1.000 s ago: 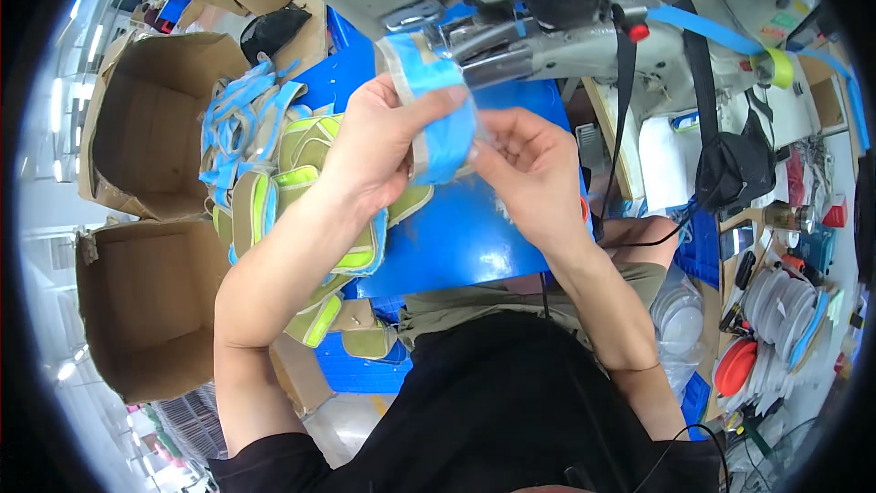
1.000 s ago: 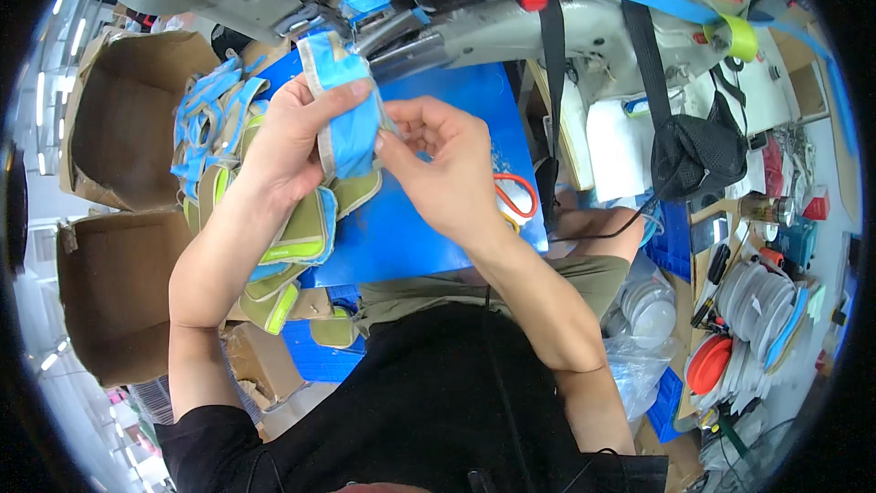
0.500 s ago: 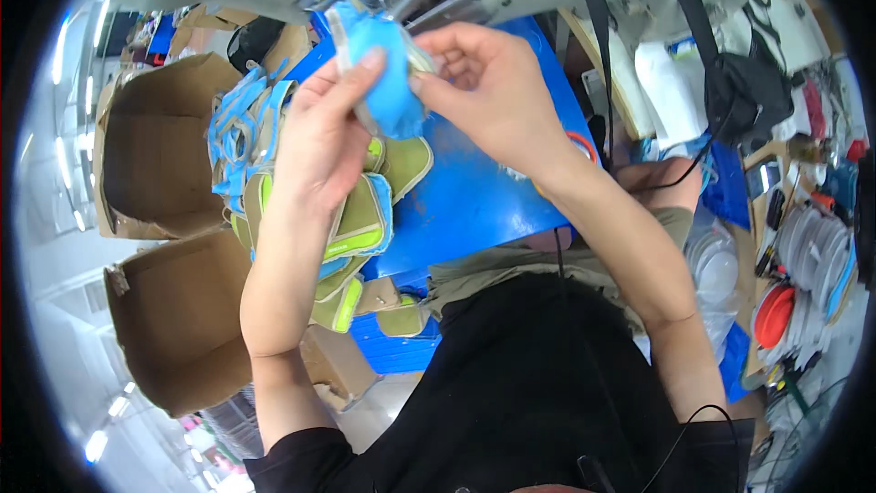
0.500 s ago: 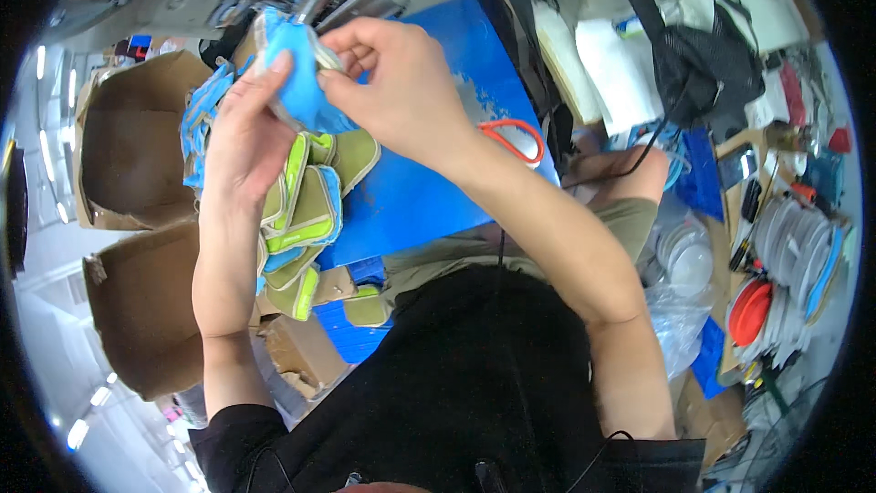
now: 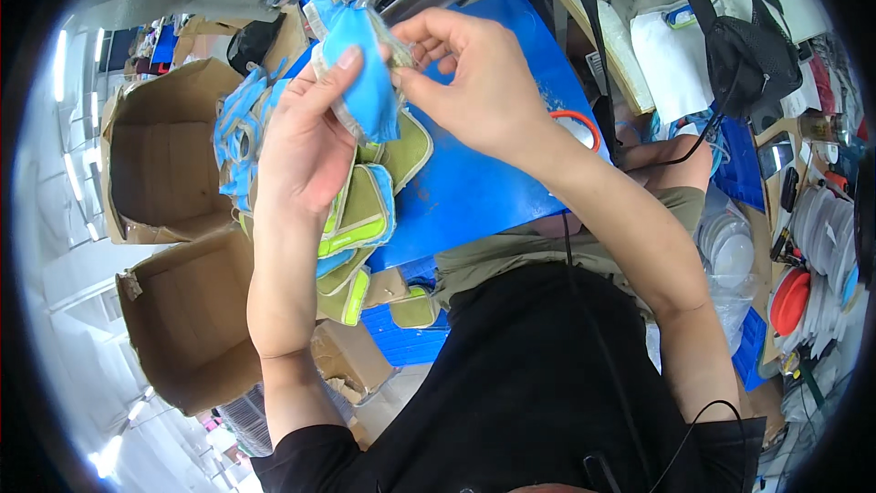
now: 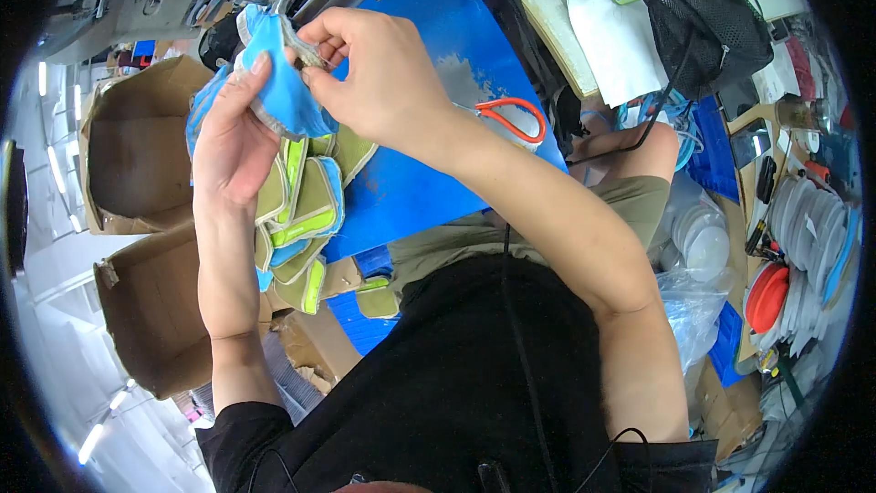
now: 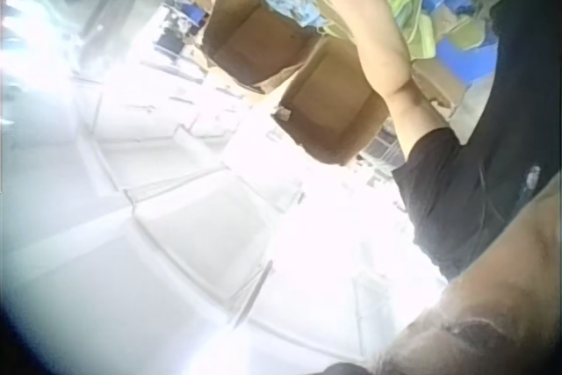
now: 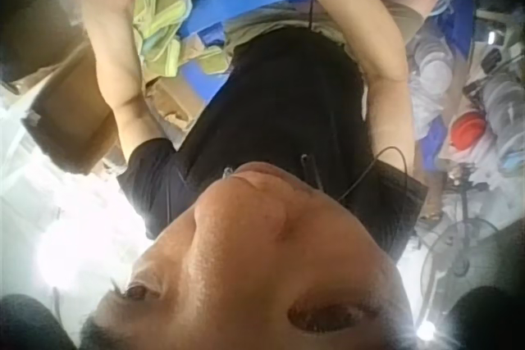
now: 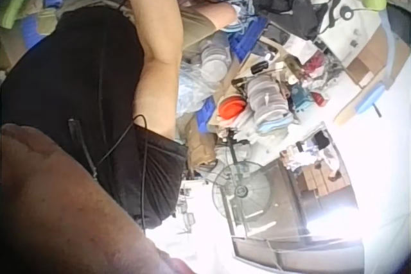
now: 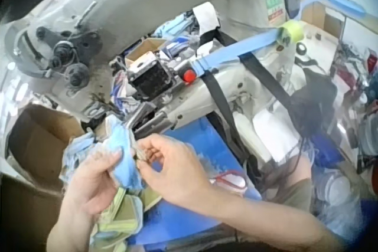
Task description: The person sews blue and green fabric pouches using a sewing machine. They align the fabric edges, guide the pouches through the machine, and trim excess threads with scissors. The person repeatedly flips the pouches inside out and inspects the seams before continuing the sewing process.
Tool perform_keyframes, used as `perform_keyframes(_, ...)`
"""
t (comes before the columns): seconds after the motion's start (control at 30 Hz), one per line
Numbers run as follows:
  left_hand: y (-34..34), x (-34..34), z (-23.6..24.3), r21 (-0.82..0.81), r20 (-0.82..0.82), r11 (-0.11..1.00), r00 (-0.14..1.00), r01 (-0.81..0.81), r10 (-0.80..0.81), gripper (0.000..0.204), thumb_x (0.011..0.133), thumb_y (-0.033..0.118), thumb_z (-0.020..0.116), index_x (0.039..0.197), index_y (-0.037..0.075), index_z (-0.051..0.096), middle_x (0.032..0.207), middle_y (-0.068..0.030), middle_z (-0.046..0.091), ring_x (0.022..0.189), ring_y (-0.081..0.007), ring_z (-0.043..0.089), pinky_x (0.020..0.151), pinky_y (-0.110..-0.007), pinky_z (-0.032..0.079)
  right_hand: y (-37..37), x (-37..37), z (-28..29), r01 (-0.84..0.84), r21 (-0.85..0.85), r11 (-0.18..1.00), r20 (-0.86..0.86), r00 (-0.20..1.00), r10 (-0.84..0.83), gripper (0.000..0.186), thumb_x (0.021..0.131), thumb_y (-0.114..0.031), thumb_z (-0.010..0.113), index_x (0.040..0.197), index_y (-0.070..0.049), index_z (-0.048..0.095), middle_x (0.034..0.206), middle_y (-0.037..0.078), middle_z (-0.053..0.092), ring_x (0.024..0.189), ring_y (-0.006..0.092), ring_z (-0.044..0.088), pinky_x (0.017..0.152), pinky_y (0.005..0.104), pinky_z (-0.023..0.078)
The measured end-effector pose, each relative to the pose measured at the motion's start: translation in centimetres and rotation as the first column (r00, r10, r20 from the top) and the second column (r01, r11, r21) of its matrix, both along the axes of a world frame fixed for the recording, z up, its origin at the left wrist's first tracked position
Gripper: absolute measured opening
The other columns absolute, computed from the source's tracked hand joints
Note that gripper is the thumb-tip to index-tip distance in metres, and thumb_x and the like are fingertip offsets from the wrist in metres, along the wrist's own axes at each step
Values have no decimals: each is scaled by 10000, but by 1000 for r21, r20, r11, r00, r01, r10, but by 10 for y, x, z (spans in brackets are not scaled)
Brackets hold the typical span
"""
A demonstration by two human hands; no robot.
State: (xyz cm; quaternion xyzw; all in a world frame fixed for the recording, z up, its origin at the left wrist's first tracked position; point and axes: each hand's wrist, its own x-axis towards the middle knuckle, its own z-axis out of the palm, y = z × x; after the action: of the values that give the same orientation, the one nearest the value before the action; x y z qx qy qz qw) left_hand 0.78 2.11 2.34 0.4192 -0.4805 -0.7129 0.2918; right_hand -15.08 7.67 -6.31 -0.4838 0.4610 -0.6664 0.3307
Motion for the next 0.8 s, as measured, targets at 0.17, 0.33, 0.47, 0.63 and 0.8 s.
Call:
perform_keyframes(0.17, 7, -1, -11, -85, 41, 994, 997, -67, 71, 245, 964, 184, 729, 1143, 19, 701, 1059, -68, 748, 919, -116, 700, 828, -263, 549, -4, 2, -3, 28, -17, 999, 16, 1000, -27, 255, 789, -66, 756, 1036, -14, 723, 885, 109, 741, 815, 198, 719, 761, 320, 558)
perform_keyframes(0.33, 8, -1, -18, -148, 68, 987, 995, -60, 70, 204, 952, 173, 748, 1087, 21, 735, 998, -45, 753, 841, -75, 666, 763, -234, 515, -5, 4, -7, 45, -14, 999, 19, 999, -45, 260, 783, -75, 766, 1032, -21, 712, 883, 102, 726, 811, 191, 707, 753, 316, 555)
perform_keyframes(0.47, 12, -7, -17, -167, 58, 984, 995, -70, 81, 194, 948, 161, 753, 1080, 20, 741, 970, -39, 753, 820, -63, 653, 733, -226, 501, -2, 2, -4, 76, 13, 997, -53, 996, -75, 262, 787, -77, 771, 1036, -26, 709, 904, 98, 729, 822, 187, 705, 760, 318, 556)
perform_keyframes(0.63, -4, -7, -15, -218, 60, 975, 997, -41, 55, 180, 942, 149, 756, 1063, 16, 743, 962, -46, 751, 823, -72, 660, 728, -235, 512, -14, 7, 1, 107, 6, 994, -17, 994, -107, 245, 805, -70, 764, 1035, -14, 703, 913, 100, 733, 838, 189, 711, 765, 315, 556)
perform_keyframes(0.8, -18, -8, -14, -250, 80, 968, 997, 11, 9, 183, 933, 155, 765, 1043, 11, 742, 935, -48, 748, 799, -80, 663, 721, -238, 516, -15, 11, -2, 169, -11, 985, 6, 986, -169, 232, 817, -80, 773, 1020, 1, 695, 919, 108, 739, 848, 192, 716, 767, 320, 557)
